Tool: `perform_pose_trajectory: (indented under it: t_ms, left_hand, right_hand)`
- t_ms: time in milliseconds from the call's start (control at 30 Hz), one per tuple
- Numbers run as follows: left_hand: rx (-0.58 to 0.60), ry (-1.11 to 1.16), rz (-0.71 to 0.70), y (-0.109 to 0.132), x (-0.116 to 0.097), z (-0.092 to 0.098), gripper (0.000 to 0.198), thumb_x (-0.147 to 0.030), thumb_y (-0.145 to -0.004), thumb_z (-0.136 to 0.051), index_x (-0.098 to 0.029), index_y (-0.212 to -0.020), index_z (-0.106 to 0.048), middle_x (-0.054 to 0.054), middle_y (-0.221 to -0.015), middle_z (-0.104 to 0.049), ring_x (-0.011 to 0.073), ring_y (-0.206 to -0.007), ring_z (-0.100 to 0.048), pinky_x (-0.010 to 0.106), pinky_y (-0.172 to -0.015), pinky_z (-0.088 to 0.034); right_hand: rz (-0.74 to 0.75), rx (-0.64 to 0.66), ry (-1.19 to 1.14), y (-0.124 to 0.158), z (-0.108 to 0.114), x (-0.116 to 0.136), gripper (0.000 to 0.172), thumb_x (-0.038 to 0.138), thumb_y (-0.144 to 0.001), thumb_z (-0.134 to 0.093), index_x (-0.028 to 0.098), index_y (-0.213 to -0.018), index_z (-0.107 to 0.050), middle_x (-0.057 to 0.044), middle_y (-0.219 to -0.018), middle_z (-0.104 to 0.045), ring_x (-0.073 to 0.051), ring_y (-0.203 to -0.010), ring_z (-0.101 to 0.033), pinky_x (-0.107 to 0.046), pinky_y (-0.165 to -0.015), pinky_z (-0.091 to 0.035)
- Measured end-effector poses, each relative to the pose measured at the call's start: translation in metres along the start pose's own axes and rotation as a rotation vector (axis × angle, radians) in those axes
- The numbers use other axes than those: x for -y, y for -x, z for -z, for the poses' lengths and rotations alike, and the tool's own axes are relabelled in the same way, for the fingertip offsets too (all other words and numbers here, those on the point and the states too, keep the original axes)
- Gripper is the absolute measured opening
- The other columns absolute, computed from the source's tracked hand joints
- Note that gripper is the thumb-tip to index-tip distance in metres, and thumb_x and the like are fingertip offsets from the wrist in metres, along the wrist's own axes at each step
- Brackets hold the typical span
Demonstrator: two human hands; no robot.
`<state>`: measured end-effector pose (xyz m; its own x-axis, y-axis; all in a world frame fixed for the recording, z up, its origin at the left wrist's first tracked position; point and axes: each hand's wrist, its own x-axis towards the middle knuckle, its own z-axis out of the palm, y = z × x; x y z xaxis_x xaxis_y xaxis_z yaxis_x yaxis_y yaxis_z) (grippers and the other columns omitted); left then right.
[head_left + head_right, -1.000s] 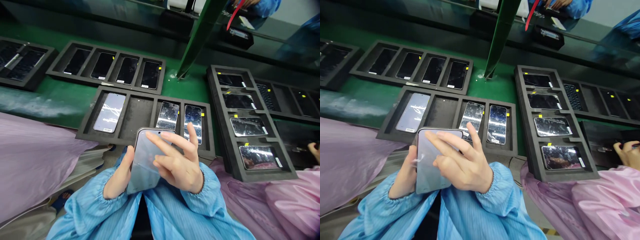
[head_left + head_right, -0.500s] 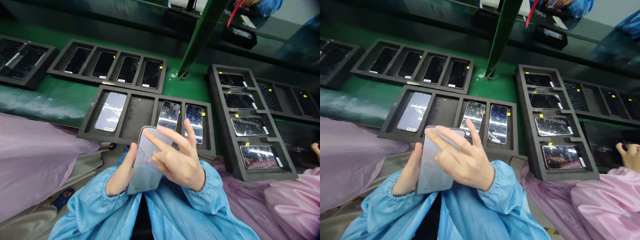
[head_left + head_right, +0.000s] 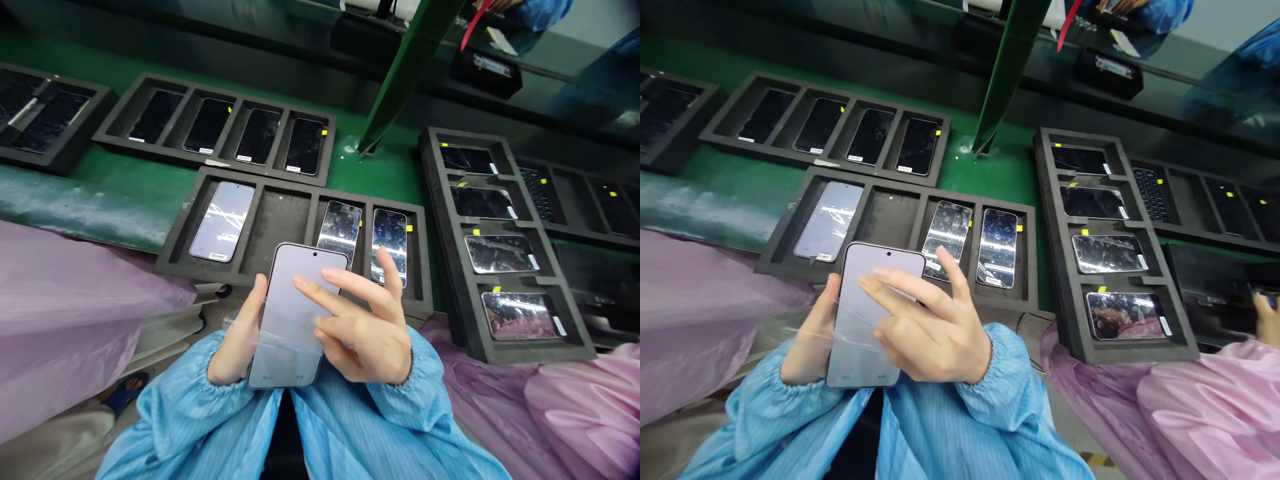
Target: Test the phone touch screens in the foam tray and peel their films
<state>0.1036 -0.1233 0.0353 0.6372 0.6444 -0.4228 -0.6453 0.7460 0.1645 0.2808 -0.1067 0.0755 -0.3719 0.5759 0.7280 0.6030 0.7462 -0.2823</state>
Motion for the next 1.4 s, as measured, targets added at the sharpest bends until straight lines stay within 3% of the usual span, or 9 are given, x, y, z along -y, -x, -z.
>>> perform_pose_trajectory:
  t_ms: [167,267,400,567,700,900,1033,1233,1400]
  left_hand:
    - [0.024,0.030,0.076,0.006,-0.009,-0.017,0.049,-0.060,-0.089,-0.056,-0.024,-0.119,-0.069,0.003,-0.112,-0.075,0.0197,-0.116,-0.067,0.031,-0.114,-0.041]
    - [0.003,-0.021,0.054,0.006,-0.010,-0.020,0.058,-0.065,-0.084,-0.060,-0.020,-0.119,-0.070,0.006,-0.115,-0.074,0.0237,-0.117,-0.066,0.034,-0.112,-0.045]
    - [-0.036,-0.097,0.011,0.004,-0.009,-0.018,0.060,-0.065,-0.081,-0.063,-0.019,-0.118,-0.070,0.008,-0.119,-0.073,0.0264,-0.125,-0.062,0.035,-0.112,-0.045]
    - [0.049,-0.076,0.051,0.005,-0.007,-0.012,0.071,-0.072,-0.080,-0.057,-0.016,-0.123,-0.067,0.011,-0.117,-0.073,0.0307,-0.123,-0.062,0.042,-0.111,-0.046]
    - [0.074,-0.080,0.101,0.007,-0.007,-0.012,0.075,-0.074,-0.081,-0.053,-0.013,-0.121,-0.068,0.012,-0.116,-0.073,0.0307,-0.123,-0.062,0.042,-0.112,-0.046]
    - [-0.005,-0.103,-0.032,0.003,-0.002,-0.012,0.065,-0.069,-0.082,-0.058,-0.018,-0.121,-0.068,0.009,-0.116,-0.073,0.0290,-0.127,-0.060,0.039,-0.113,-0.045]
    - [0.016,-0.077,-0.029,0.003,-0.001,-0.005,0.069,-0.070,-0.084,-0.052,-0.017,-0.126,-0.065,0.010,-0.120,-0.072,0.0287,-0.125,-0.060,0.039,-0.111,-0.046]
    - [0.105,-0.084,0.019,0.007,-0.012,-0.008,0.066,-0.068,-0.088,-0.048,-0.014,-0.121,-0.068,0.011,-0.109,-0.075,0.0311,-0.120,-0.063,0.044,-0.111,-0.045]
    - [0.090,-0.043,0.058,0.015,-0.024,-0.006,0.063,-0.062,-0.096,-0.036,-0.015,-0.129,-0.063,0.009,-0.118,-0.073,0.0271,-0.117,-0.065,0.037,-0.105,-0.048]
  right_hand:
    - [0.013,-0.008,-0.041,0.003,-0.003,-0.003,0.023,0.017,-0.097,-0.046,0.021,-0.077,-0.056,-0.002,-0.112,-0.077,-0.015,-0.122,-0.063,-0.050,-0.129,-0.022]
    - [0.057,-0.091,-0.073,0.006,-0.007,-0.003,0.027,0.018,-0.097,-0.046,0.021,-0.073,-0.057,-0.002,-0.111,-0.077,-0.014,-0.119,-0.064,-0.048,-0.127,-0.028]
    - [0.091,-0.166,-0.097,0.010,-0.010,0.000,0.032,0.017,-0.095,-0.049,0.021,-0.064,-0.055,0.002,-0.109,-0.078,-0.013,-0.112,-0.067,-0.046,-0.120,-0.039]
    - [0.066,-0.181,-0.139,0.013,-0.008,0.005,0.038,0.017,-0.098,-0.046,0.022,-0.061,-0.055,0.003,-0.106,-0.079,-0.010,-0.109,-0.068,-0.043,-0.119,-0.039]
    - [0.065,-0.163,-0.190,0.013,-0.005,0.008,0.039,0.016,-0.098,-0.047,0.020,-0.060,-0.055,0.003,-0.101,-0.079,-0.007,-0.106,-0.068,-0.038,-0.117,-0.040]
    - [0.039,-0.133,-0.099,0.007,-0.005,0.005,0.032,0.019,-0.099,-0.048,0.021,-0.069,-0.058,0.001,-0.103,-0.079,-0.011,-0.104,-0.069,-0.044,-0.114,-0.043]
    - [0.011,-0.140,-0.082,0.008,-0.003,0.006,0.035,0.020,-0.101,-0.046,0.022,-0.069,-0.058,0.003,-0.103,-0.079,-0.010,-0.100,-0.071,-0.042,-0.112,-0.046]
    - [0.017,-0.181,-0.134,0.009,-0.002,0.009,0.035,0.019,-0.101,-0.047,0.021,-0.068,-0.060,0.006,-0.095,-0.080,-0.006,-0.091,-0.072,-0.034,-0.109,-0.048]
    - [0.096,-0.285,-0.153,0.009,-0.006,0.007,0.037,0.018,-0.099,-0.049,0.020,-0.064,-0.059,0.006,-0.087,-0.079,-0.004,-0.093,-0.071,-0.031,-0.111,-0.047]
